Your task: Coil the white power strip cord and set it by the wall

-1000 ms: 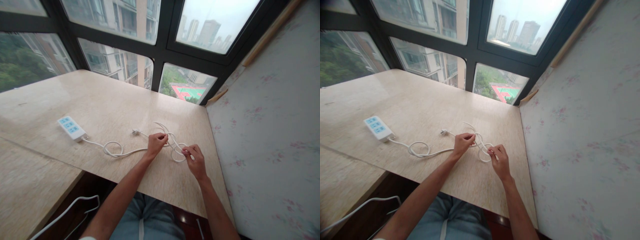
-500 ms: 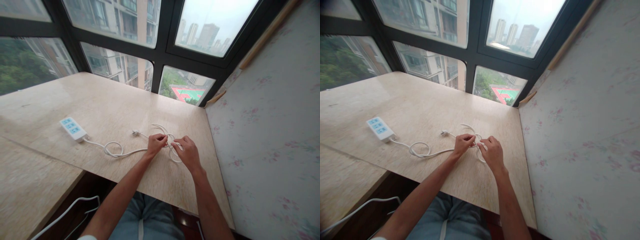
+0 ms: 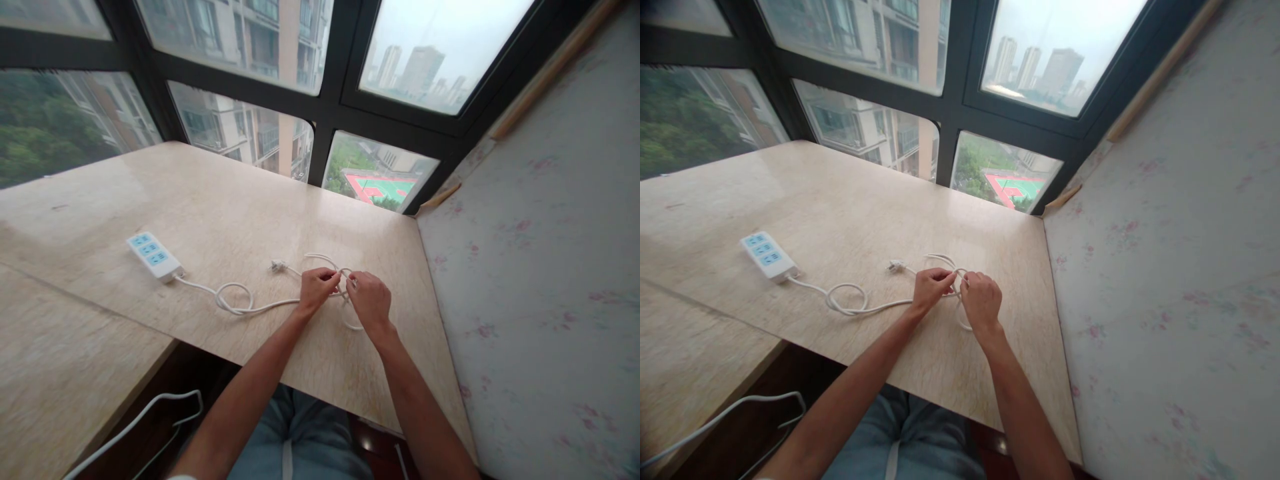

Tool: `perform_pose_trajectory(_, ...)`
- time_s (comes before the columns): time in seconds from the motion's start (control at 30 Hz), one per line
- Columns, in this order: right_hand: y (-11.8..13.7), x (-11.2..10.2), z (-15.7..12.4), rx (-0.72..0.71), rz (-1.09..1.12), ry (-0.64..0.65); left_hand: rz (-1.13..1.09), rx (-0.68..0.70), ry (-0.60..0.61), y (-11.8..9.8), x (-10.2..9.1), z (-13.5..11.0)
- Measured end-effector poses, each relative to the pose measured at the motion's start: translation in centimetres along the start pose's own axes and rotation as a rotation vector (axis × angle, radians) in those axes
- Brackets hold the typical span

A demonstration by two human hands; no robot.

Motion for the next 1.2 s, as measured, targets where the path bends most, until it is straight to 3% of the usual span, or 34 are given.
perform_pose_trajectory(0.17,-1.0,-1.5,-1.0,-0.196,0.052,-0.036,-0.076,-0.042,-0.005,-0.4,-0.4,0.0)
perform_pose_trajectory(0.37,-2.8,-3.0,-3.3,-0.267,0.172,-0.118,-0.190,-0.112,-0.061,-0.9,-1.1,0.2)
perform_pose_trajectory(0.6,-4.5,-2.8,-4.8,-0.130,0.360,-0.062,-0.165,-0.109,-0.048,-0.8,-0.6,0.1)
perform_pose_trajectory(0.7,-3.8,-3.6,-4.4,-0.092,0.335,-0.020,-0.154,-0.078,-0.048,-0.6,-0.5,0.2)
perform_pose_trajectory(0.87,-0.6,-5.0,-2.1,-0.137,0.206,-0.067,-0.155,-0.055,-0.034,-0.3,-0.4,0.2)
perform_pose_trajectory(1.03,1.7,-3.6,0.8,-0.111,-0.022,0.023,-0.203,-0.061,0.002,-0.1,-0.5,0.3)
perform_pose_trajectory(1.2,2.4,-2.3,1.6,-0.077,-0.133,0.030,-0.206,-0.078,0.016,-0.2,-0.4,0.3)
Point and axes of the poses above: each hand's wrist, its own z-axis towards the middle knuckle, its own x-axis out of the palm, y = z × x, the point moved 3 cm from there along z, towards the middle knuckle, and after that the axes turned 8 degrees about y, right-handed, at the moved point
